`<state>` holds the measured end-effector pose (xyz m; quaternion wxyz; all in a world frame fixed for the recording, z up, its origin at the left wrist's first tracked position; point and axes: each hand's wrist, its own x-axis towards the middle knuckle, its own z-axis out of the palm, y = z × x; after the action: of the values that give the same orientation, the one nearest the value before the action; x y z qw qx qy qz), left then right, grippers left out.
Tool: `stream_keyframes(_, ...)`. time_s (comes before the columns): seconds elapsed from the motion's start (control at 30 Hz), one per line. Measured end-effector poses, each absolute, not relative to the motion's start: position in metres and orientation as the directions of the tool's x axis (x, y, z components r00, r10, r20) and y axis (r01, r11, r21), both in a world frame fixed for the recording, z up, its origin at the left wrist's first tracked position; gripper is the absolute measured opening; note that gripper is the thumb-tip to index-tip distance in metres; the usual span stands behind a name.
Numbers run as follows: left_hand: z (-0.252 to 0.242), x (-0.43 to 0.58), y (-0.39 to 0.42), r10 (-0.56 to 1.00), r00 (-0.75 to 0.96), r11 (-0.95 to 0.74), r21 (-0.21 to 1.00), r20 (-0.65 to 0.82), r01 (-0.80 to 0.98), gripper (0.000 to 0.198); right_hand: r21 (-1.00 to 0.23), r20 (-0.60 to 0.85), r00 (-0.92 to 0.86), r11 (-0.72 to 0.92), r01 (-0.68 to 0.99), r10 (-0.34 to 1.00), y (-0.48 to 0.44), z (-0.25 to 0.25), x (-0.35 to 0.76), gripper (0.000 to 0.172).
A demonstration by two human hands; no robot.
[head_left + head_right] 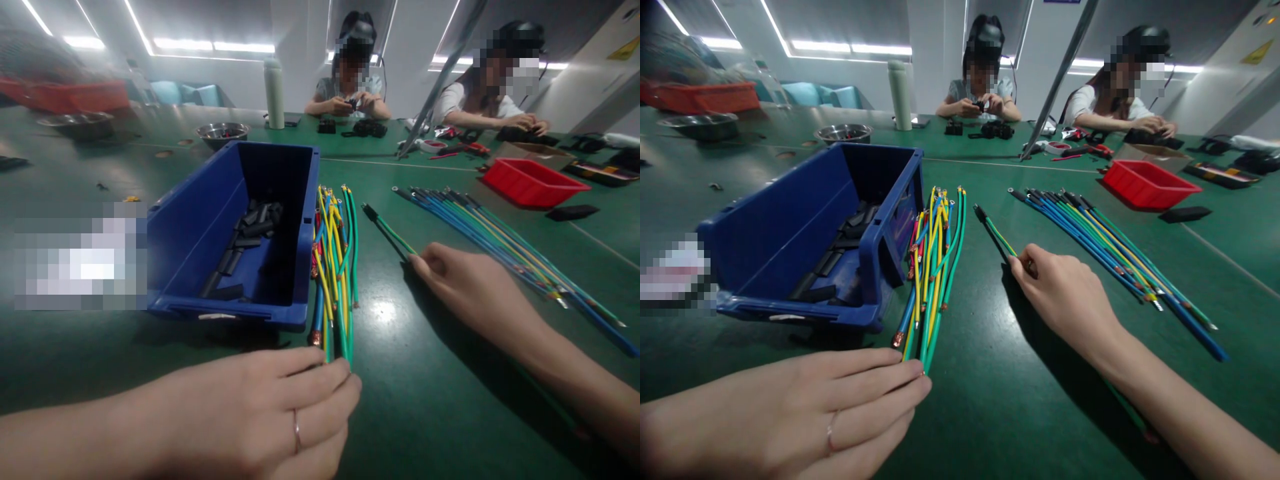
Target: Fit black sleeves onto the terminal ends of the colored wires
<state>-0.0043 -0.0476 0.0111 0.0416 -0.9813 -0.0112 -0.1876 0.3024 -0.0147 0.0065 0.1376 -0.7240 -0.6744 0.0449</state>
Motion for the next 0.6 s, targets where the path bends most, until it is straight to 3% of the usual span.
stream_keyframes(0.1, 0.013, -0.004, -0.048, 0.017, 0.927, -0.998, -0.056, 0.374, 0.041, 0.04, -0.171, 0.1, 0.06, -0.042, 0.984, 0.993, -0.016, 0.008, 0.3, 0.03)
stream_keyframes(0.27, 0.014, -0.002, -0.047, 0.022, 0.921, -0.998, -0.039, 0.388, 0.041, 0.039, -0.056, 0.066, -0.119, 0.123, 0.991, 0.991, -0.021, 0.012, 0.303, 0.036)
stream_keyframes(0.47, 0.012, 0.0, -0.045, 0.021, 0.921, -0.999, -0.027, 0.389, 0.034, 0.034, 0.02, 0.03, -0.376, 0.376, 0.926, 0.926, -0.029, 0.019, 0.315, 0.009)
stream_keyframes(0.6, 0.011, 0.0, -0.045, 0.027, 0.921, -0.999, -0.019, 0.389, 0.037, 0.033, 0.058, -0.001, -0.38, 0.38, 0.923, 0.925, -0.031, 0.022, 0.317, 0.008)
